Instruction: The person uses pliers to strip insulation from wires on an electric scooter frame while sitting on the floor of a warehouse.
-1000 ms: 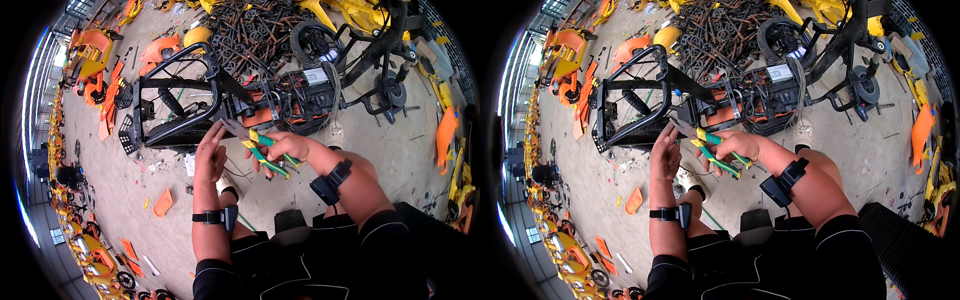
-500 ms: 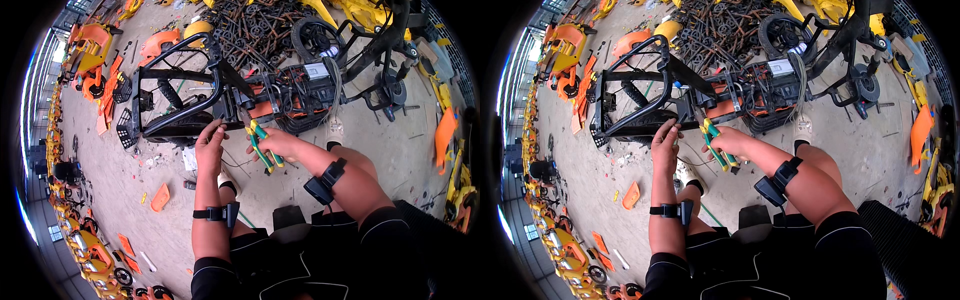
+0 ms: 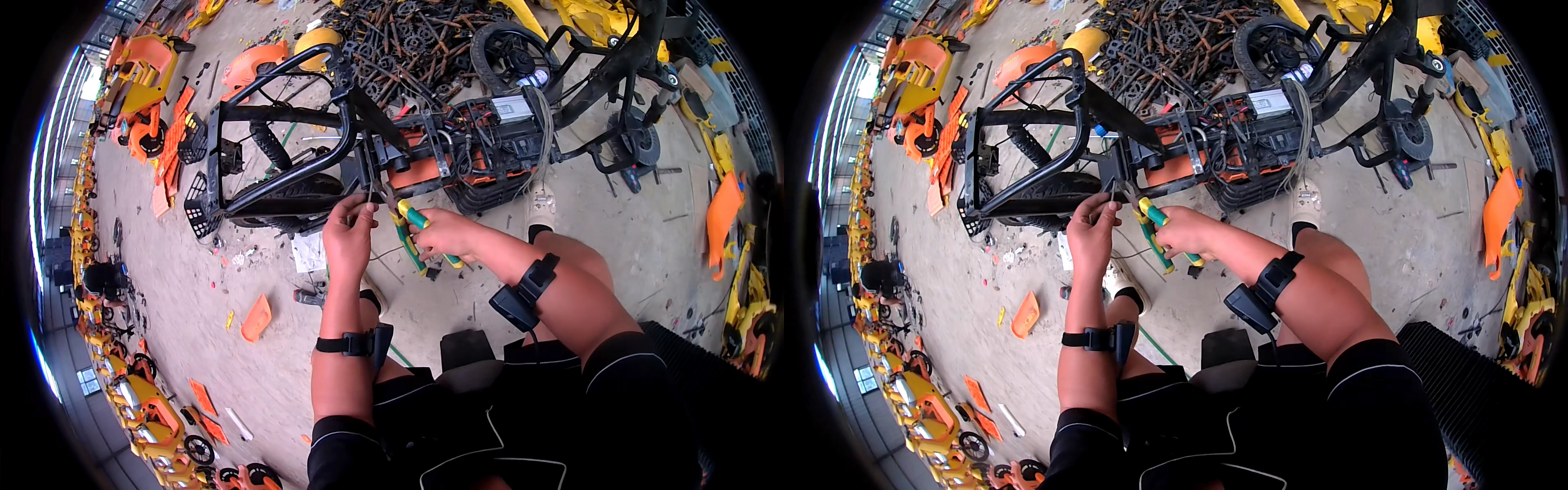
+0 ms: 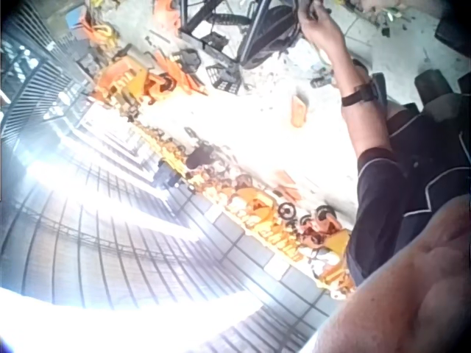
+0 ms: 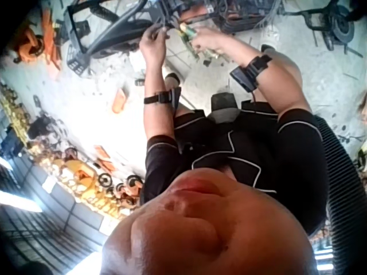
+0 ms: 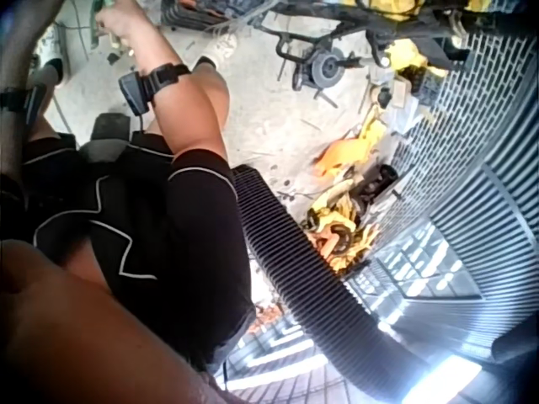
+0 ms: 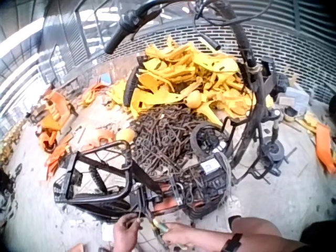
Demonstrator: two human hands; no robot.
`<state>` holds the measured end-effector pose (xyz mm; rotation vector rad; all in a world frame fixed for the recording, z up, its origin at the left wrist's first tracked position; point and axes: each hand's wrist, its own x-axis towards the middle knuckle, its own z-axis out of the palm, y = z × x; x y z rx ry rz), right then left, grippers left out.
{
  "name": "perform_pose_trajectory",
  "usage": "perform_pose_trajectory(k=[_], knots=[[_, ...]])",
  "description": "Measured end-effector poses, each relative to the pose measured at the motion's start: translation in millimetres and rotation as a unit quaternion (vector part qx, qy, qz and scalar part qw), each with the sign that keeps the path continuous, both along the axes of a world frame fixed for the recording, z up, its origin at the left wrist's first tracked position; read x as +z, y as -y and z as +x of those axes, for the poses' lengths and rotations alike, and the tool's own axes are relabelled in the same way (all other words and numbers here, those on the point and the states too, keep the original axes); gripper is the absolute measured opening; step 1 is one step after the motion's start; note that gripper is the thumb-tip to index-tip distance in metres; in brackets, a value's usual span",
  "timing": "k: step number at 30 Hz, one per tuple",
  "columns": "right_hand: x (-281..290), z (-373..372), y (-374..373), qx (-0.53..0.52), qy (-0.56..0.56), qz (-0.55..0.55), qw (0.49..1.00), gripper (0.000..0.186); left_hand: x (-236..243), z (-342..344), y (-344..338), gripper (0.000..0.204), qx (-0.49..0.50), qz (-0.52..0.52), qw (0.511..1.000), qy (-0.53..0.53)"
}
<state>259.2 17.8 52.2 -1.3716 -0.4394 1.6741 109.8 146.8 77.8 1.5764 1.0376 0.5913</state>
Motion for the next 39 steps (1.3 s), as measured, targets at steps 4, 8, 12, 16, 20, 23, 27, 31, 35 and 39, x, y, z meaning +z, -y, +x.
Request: perform_pose_trajectory(k=[4,8,12,16,20,23,27,31,35,39], knots=[[4,2,0,0.050,0.063,0.004,0.997,0.024,-5,0,1,0.025,-0.013,0.004,0.999,-0.040],[19,1,0,0.082,0.142,0.014,0.986,0.021,-8,-2,1,0.022,-0.031,0.021,0.998,-0.058],[17,1,1,0.077,0.162,0.005,0.984,0.026,-5,1,3,0.019,-0.055,0.070,0.993,-0.079],[20,1,1,0.096,0.205,0.002,0.974,0.041,-9,-2,-2,0.019,-0.076,0.086,0.988,-0.099],[8,1,3,0.104,0.316,0.034,0.943,0.053,-5,-1,-3,0.017,-0.089,0.085,0.986,-0.109],[2,0,2,0.104,0.340,0.054,0.933,0.056,-3,-3,-4,0.017,-0.090,0.082,0.988,-0.100],[2,-1,1,0.094,0.318,0.062,0.941,0.057,2,-2,-4,0.016,-0.088,0.071,0.990,-0.087],[-2,-1,1,0.112,0.343,0.073,0.930,0.059,1,-3,-4,0.017,-0.099,0.095,0.984,-0.110],[-10,-3,2,0.109,0.345,0.092,0.928,0.064,-1,-4,-5,0.017,-0.103,0.112,0.980,-0.127],[-5,-3,3,0.125,0.345,0.108,0.924,0.069,1,-5,-4,0.017,-0.101,0.109,0.980,-0.130]])
